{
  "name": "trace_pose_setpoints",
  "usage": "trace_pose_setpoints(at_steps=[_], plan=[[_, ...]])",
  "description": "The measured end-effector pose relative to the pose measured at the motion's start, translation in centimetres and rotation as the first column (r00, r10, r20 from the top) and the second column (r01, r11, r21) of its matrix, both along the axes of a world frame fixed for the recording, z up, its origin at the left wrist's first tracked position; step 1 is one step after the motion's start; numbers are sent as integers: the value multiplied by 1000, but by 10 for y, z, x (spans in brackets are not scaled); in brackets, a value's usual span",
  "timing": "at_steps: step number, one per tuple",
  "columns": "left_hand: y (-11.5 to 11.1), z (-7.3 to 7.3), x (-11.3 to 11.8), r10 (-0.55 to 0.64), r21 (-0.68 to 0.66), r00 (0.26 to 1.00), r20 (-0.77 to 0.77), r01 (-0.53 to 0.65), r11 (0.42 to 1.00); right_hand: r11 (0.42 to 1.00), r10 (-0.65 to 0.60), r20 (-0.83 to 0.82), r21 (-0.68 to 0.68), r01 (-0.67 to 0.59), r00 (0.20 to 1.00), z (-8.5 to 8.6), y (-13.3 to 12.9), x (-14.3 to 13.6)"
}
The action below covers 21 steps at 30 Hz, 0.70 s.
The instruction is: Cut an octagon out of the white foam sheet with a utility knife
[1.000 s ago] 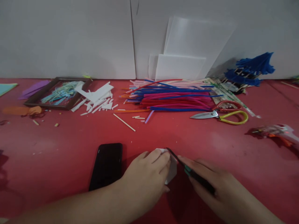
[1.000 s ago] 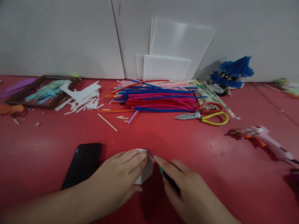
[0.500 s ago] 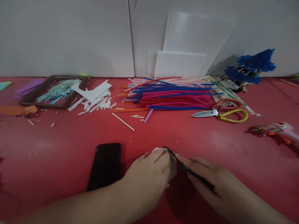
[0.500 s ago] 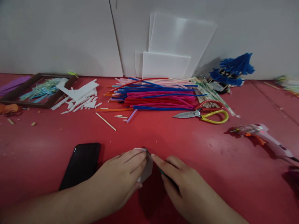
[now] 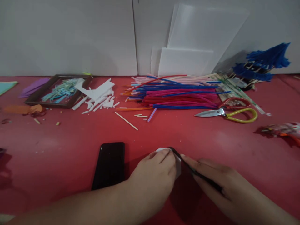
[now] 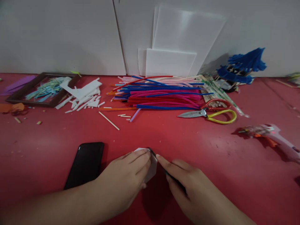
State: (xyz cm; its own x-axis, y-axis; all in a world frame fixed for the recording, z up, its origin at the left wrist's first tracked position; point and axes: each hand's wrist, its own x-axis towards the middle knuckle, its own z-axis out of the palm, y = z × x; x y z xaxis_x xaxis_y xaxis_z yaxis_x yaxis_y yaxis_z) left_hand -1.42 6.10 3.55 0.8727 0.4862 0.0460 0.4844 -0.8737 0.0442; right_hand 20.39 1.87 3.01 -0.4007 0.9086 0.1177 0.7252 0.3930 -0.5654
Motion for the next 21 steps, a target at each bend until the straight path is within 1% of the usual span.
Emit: trace_pose_setpoints(at_steps=[5,8,12,16,21], plan=[[0,1,0,-35,5,999,-28,35,999,999,-29,22,22,28,999,-5,-1,-5],[0,-1,0,-20,5,1000,-22,20,1000,999,-36,-3,21,36,999,-8,0,-7],[1,-2,0,-20,-3,999,-25,19,1000,998,-52,-43,16,53,998,-6,0,-8],[1,0,0,-22,-27,999,-43,21,999,999,-44,-44,0,44,998,-5,-1,-7],[0,2,-1,-22,-48,999,-43,19,999,999,-34,-40,-17,33,999,-8,0,-6]])
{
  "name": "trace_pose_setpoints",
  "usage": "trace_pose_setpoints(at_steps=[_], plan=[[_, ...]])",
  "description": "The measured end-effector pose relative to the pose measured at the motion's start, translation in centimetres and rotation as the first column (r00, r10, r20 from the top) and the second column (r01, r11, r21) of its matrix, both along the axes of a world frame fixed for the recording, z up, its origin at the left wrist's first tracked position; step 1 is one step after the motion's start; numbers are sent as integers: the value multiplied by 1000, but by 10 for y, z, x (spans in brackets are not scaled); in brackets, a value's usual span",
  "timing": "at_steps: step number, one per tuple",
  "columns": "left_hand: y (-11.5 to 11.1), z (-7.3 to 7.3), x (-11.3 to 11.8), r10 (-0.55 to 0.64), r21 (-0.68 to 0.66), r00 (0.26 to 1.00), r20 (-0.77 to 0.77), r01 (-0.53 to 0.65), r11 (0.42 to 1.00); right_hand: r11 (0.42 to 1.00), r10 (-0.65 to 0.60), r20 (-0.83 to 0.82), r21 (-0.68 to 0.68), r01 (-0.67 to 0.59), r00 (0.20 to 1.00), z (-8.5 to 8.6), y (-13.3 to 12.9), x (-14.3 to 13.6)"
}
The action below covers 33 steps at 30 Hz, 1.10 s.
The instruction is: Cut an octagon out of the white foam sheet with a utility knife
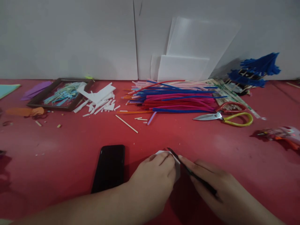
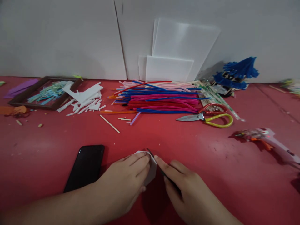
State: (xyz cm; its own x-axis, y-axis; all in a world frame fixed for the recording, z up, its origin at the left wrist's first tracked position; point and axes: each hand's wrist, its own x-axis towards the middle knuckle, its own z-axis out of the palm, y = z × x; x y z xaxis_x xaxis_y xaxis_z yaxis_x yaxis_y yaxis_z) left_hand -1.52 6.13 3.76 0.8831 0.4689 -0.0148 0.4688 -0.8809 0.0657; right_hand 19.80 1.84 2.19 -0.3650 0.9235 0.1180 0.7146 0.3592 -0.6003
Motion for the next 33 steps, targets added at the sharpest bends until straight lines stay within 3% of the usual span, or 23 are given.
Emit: trace_pose_setpoints(at_steps=[33], plan=[[0,-2,1,-18,40,1000,-25,19,999,999,-13,-30,-49,11,999,2,-1,2]])
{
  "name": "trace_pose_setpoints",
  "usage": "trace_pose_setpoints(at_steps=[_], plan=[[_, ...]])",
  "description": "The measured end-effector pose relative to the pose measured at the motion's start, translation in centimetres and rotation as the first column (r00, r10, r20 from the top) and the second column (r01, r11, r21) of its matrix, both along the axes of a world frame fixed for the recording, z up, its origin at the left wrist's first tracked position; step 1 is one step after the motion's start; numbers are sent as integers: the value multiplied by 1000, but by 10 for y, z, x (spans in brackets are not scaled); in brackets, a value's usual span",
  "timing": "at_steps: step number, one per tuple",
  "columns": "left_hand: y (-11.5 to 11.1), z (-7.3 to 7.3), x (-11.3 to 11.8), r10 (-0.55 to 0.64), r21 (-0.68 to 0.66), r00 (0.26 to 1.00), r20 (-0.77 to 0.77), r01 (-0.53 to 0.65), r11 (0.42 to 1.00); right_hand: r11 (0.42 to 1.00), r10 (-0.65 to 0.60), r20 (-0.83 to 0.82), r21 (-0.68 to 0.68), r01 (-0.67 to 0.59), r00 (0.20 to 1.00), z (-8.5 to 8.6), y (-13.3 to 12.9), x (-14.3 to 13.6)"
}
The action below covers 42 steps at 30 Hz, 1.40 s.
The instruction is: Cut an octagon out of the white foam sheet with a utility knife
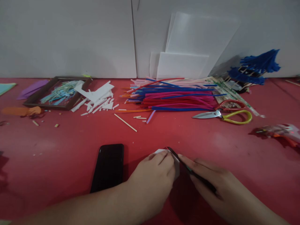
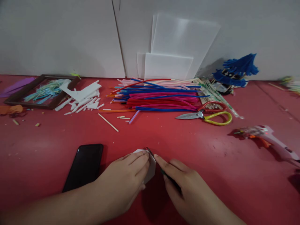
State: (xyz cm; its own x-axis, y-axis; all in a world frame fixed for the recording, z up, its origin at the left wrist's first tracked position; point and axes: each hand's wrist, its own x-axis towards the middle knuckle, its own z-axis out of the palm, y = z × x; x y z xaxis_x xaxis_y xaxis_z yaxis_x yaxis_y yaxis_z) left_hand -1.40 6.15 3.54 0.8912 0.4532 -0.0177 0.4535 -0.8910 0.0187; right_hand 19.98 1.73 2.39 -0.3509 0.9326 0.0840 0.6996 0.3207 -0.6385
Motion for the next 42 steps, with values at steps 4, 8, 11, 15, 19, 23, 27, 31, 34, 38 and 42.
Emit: trace_pose_setpoints(at_steps=[4,8,11,15,19,23,27,31,34,38,42], plan=[[-1,2,0,-1,-1,1000,-2,1,1000,1000,-8,-8,-14,8,1000,1,1,0],[0,4,1,14,-13,1000,-11,-14,1000,1000,3,-20,-24,-4,1000,2,3,0],[0,4,1,18,-10,1000,-7,-18,1000,999,14,-27,-45,-16,1000,2,4,1],[0,3,-2,32,9,998,51,-32,999,999,9,-35,-39,-11,999,3,2,4],[0,2,-3,15,11,998,56,-15,1000,998,24,-18,-57,-25,1000,5,2,5],[0,2,-3,27,-7,998,60,-27,1000,999,24,18,-45,-23,1000,4,2,3],[0,2,-3,40,-32,997,67,-37,999,999,40,43,-35,-39,998,5,1,5],[0,3,-2,46,-58,998,50,-43,997,997,65,46,-40,-63,997,8,3,8],[0,5,-1,56,-81,998,27,-54,995,996,75,56,-52,-72,996,7,5,7],[-1,4,-2,68,-86,997,47,-64,994,997,62,53,-42,-59,997,6,4,5],[1,2,-2,65,-95,997,44,-60,994,996,69,42,-55,-67,997,8,1,7]])
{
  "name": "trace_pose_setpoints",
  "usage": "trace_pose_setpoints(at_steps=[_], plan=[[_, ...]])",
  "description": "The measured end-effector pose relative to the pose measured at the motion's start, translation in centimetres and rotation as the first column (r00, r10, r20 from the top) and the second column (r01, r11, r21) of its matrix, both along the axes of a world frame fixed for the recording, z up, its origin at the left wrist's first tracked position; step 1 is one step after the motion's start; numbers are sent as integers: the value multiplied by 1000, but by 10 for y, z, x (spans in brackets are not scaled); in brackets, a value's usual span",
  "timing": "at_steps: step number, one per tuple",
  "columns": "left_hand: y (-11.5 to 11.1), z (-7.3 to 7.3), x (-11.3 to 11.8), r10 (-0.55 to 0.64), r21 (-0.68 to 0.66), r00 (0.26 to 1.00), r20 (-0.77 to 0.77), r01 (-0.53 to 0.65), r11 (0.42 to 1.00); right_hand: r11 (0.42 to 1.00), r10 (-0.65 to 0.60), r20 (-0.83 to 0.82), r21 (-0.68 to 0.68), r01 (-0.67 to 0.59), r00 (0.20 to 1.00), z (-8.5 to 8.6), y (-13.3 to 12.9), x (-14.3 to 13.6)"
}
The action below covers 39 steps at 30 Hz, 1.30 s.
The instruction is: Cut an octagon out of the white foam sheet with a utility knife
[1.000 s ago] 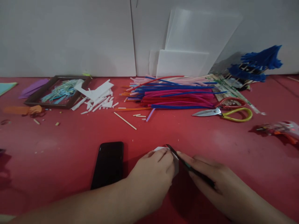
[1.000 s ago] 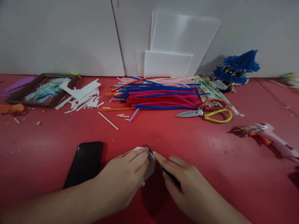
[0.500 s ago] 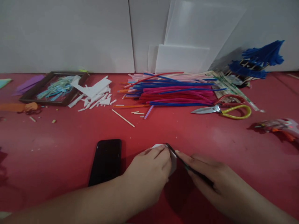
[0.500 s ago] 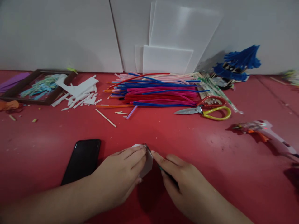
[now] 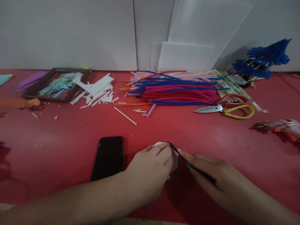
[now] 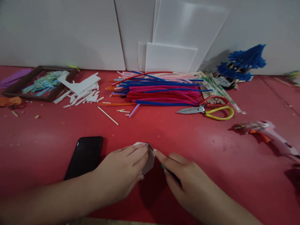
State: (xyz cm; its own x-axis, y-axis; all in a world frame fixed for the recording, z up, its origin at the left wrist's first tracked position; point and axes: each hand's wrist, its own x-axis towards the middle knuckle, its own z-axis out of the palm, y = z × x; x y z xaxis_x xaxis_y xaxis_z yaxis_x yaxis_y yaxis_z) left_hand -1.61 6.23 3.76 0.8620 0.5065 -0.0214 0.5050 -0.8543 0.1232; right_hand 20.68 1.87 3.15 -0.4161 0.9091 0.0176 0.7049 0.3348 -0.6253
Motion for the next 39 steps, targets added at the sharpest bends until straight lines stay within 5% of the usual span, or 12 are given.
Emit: trace_pose_setpoints(at_steps=[20,33,39], plan=[[2,11,2,36,-104,998,-53,-41,994,998,-2,55,68,-1,998,5,-11,5],[2,8,-1,9,-52,1000,-1,-9,999,987,-56,159,159,30,986,0,-37,13],[2,6,-3,1,-59,1000,10,-1,998,995,-73,122,82,63,990,-1,-49,18]])
